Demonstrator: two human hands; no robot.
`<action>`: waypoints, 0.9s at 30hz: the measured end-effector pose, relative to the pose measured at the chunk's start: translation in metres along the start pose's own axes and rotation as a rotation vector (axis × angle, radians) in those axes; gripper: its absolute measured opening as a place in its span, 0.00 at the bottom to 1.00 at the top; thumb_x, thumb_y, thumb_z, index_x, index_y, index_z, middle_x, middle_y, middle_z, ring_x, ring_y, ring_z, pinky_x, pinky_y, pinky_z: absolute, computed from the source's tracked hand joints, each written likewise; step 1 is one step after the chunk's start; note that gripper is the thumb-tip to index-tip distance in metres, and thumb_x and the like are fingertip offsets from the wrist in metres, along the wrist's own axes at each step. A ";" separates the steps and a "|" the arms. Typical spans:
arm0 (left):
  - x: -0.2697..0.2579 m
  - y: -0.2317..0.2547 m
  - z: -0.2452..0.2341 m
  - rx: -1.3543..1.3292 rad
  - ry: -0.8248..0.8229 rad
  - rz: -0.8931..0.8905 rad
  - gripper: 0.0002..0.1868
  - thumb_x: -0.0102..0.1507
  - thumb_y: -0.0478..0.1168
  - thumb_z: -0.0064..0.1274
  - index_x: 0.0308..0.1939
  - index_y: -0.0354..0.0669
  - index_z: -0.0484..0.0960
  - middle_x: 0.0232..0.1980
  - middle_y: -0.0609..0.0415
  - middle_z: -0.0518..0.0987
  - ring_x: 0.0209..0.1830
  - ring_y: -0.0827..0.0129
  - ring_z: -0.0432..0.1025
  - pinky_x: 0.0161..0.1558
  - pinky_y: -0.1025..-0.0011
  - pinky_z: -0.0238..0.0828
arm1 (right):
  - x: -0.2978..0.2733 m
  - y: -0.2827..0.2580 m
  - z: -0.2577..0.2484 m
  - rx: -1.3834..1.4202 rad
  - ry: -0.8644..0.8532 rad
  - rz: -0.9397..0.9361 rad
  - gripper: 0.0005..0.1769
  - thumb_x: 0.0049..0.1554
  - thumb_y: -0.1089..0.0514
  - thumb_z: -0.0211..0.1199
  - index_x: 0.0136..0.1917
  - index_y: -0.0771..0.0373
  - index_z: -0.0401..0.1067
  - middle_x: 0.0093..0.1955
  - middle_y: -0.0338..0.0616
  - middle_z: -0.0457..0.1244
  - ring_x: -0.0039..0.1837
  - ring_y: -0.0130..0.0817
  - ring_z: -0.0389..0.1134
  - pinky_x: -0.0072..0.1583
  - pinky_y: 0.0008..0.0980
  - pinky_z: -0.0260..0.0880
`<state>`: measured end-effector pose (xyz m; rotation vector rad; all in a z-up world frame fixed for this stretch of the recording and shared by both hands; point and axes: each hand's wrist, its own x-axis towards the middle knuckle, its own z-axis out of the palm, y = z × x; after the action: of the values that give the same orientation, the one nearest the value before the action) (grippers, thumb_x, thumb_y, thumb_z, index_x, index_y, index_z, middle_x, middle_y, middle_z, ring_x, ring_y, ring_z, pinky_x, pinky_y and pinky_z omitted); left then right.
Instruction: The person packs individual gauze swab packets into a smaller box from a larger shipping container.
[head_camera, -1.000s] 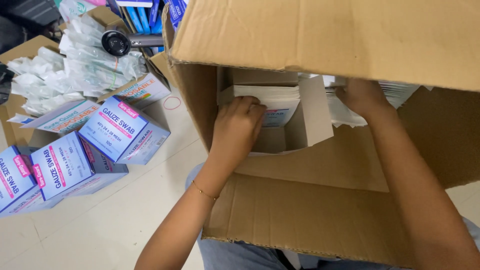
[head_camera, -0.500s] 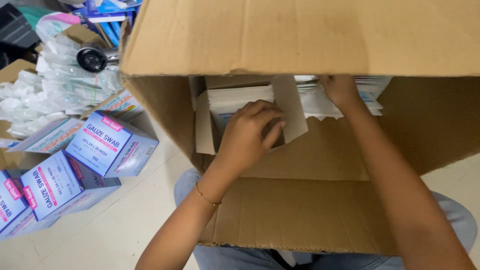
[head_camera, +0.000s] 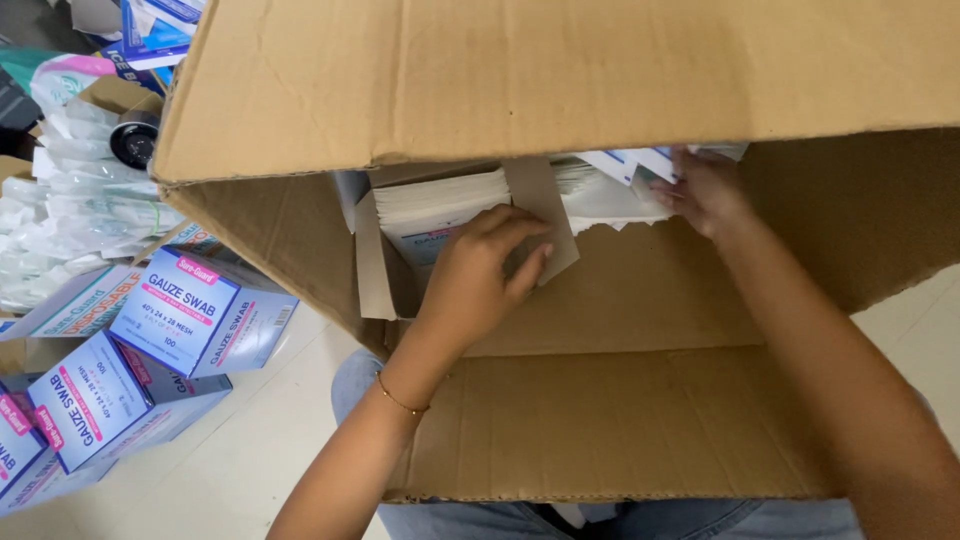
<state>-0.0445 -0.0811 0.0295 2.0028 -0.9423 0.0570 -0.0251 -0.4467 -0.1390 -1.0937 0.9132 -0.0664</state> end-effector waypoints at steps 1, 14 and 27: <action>0.000 0.001 0.001 -0.002 -0.002 0.001 0.10 0.63 0.36 0.60 0.47 0.38 0.85 0.49 0.47 0.82 0.49 0.52 0.77 0.50 0.62 0.74 | 0.002 0.009 -0.019 0.001 0.003 0.001 0.11 0.63 0.54 0.60 0.58 0.56 0.67 0.49 0.39 0.66 0.46 0.36 0.71 0.47 0.33 0.78; 0.006 0.024 0.034 -0.582 -0.124 -0.237 0.35 0.64 0.37 0.60 0.72 0.37 0.62 0.57 0.44 0.81 0.50 0.63 0.80 0.47 0.69 0.80 | -0.174 0.007 -0.062 -0.407 -0.305 -0.223 0.14 0.61 0.62 0.61 0.59 0.68 0.73 0.53 0.49 0.72 0.55 0.34 0.72 0.58 0.36 0.75; -0.005 0.013 -0.041 -0.180 -0.009 -0.078 0.33 0.67 0.34 0.59 0.73 0.37 0.61 0.50 0.43 0.83 0.47 0.60 0.82 0.47 0.66 0.80 | -0.209 -0.049 0.027 -0.624 -0.490 -1.086 0.46 0.61 0.72 0.64 0.81 0.67 0.38 0.57 0.57 0.65 0.63 0.44 0.72 0.57 0.40 0.78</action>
<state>-0.0437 -0.0521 0.0611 1.8720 -0.8437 -0.0771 -0.1238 -0.3534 0.0292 -1.9817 -0.2094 -0.4048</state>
